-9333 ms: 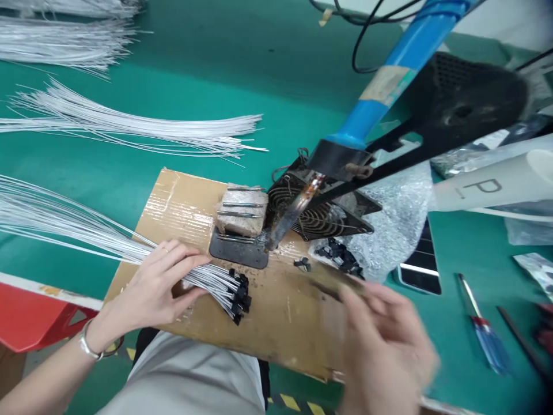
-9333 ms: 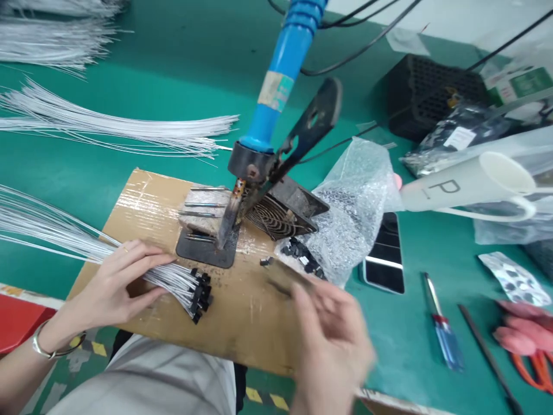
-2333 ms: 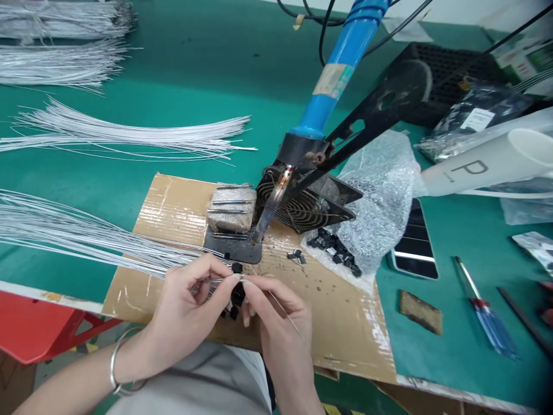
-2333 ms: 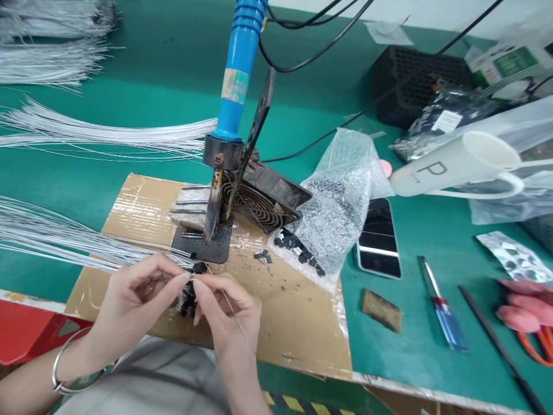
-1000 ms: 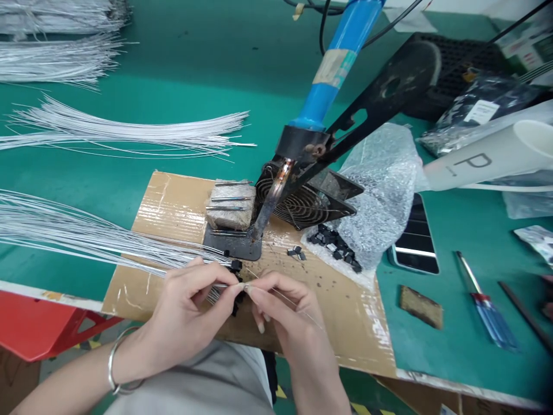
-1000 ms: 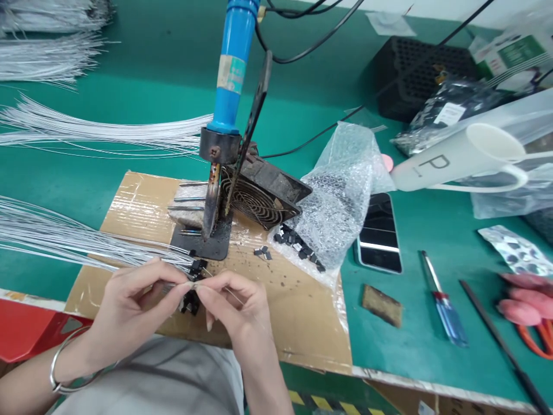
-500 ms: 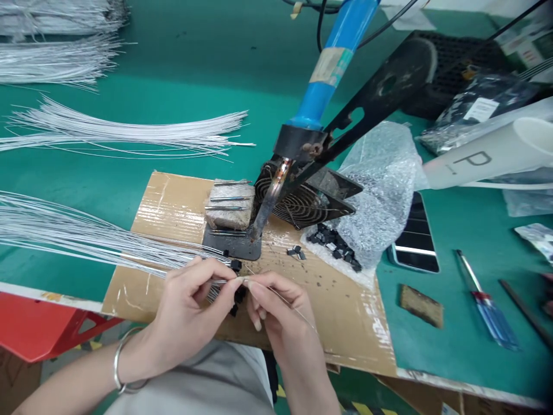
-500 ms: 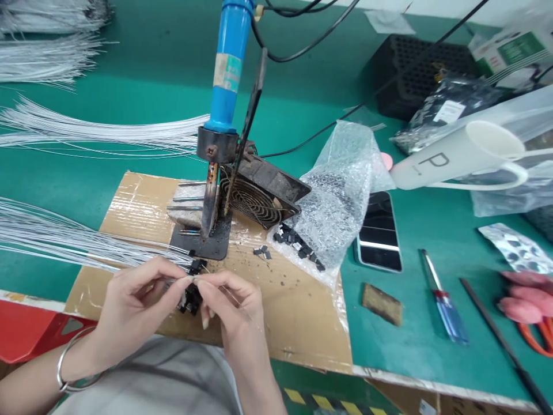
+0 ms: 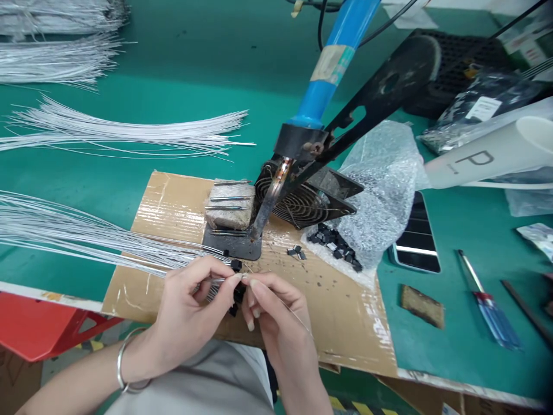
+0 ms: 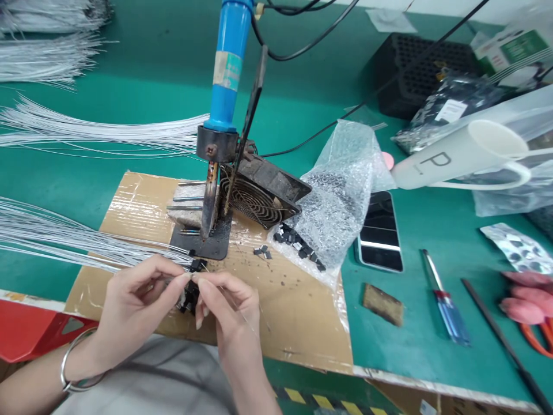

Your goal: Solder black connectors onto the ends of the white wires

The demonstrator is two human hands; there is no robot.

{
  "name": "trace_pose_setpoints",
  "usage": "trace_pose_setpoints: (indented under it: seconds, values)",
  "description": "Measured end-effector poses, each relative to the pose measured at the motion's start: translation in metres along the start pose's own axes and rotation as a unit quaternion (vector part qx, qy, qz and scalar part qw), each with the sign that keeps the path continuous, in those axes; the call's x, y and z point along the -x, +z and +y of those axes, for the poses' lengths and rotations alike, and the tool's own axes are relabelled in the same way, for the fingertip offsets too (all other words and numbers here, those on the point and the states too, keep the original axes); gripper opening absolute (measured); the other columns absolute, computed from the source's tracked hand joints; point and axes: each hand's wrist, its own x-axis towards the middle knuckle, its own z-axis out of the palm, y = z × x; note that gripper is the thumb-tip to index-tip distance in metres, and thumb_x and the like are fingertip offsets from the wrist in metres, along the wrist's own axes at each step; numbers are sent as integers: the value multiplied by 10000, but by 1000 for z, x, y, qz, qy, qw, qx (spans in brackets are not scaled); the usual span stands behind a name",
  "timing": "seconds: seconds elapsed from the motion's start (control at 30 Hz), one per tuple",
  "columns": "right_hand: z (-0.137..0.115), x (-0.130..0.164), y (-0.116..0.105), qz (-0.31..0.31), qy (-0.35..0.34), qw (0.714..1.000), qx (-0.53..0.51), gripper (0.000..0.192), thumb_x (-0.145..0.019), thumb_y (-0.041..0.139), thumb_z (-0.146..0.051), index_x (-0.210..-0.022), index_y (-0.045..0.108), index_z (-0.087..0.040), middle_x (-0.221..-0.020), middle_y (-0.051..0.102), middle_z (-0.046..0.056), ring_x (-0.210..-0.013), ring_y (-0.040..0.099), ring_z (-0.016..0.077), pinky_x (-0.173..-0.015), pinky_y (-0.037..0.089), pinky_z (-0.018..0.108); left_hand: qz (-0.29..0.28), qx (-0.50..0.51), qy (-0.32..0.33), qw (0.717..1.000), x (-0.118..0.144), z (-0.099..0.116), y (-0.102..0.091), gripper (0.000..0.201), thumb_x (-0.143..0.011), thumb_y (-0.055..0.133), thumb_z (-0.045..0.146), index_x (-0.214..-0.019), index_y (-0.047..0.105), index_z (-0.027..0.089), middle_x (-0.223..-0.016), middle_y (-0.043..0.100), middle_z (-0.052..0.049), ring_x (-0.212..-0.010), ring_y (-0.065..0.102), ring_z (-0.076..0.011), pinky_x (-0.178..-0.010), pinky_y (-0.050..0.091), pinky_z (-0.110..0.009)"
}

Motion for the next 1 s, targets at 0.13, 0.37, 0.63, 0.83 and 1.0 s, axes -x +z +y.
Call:
trace_pose_setpoints:
  seconds: [0.13,0.37,0.63,0.83,1.0]
  values:
    - [-3,-2,-1,6,6,1000,12,192,-773,892,-400,-740,835,-220,-529,559,-25,-465,480,82,-425,423,179,7,-24,18,1000,2,-1,-1,153,-939,641,146,-796,669,196,-595,502,52,-509,362,-85,-452,278,-216]
    - [2,-2,4,30,-14,999,-4,197,-753,894,-392,-704,818,-217,-523,562,-26,-455,472,81,-411,414,177,14,-44,25,999,2,0,1,161,-926,642,124,-782,661,191,-580,489,65,-483,339,-74,-436,264,-211]
    - [7,0,6,47,-21,999,-10,205,-763,882,-405,-726,819,-214,-530,577,-19,-453,478,90,-410,419,193,18,-14,2,1000,0,2,4,177,-928,627,135,-760,647,185,-552,461,71,-463,317,-69,-416,239,-208]
    - [12,1,10,53,-31,998,-16,206,-767,888,-429,-745,832,-232,-535,584,-25,-444,486,79,-411,413,183,-2,28,-53,998,0,-1,4,198,-955,608,213,-763,645,185,-556,495,49,-473,349,-84,-438,287,-220]
    - [-5,-5,-22,93,-138,979,121,365,-917,707,-559,-909,861,-228,-776,751,63,-584,634,153,-522,533,276,-20,35,-78,996,-4,-4,-2,194,-959,624,274,-797,680,182,-590,545,25,-495,387,-98,-456,308,-235]
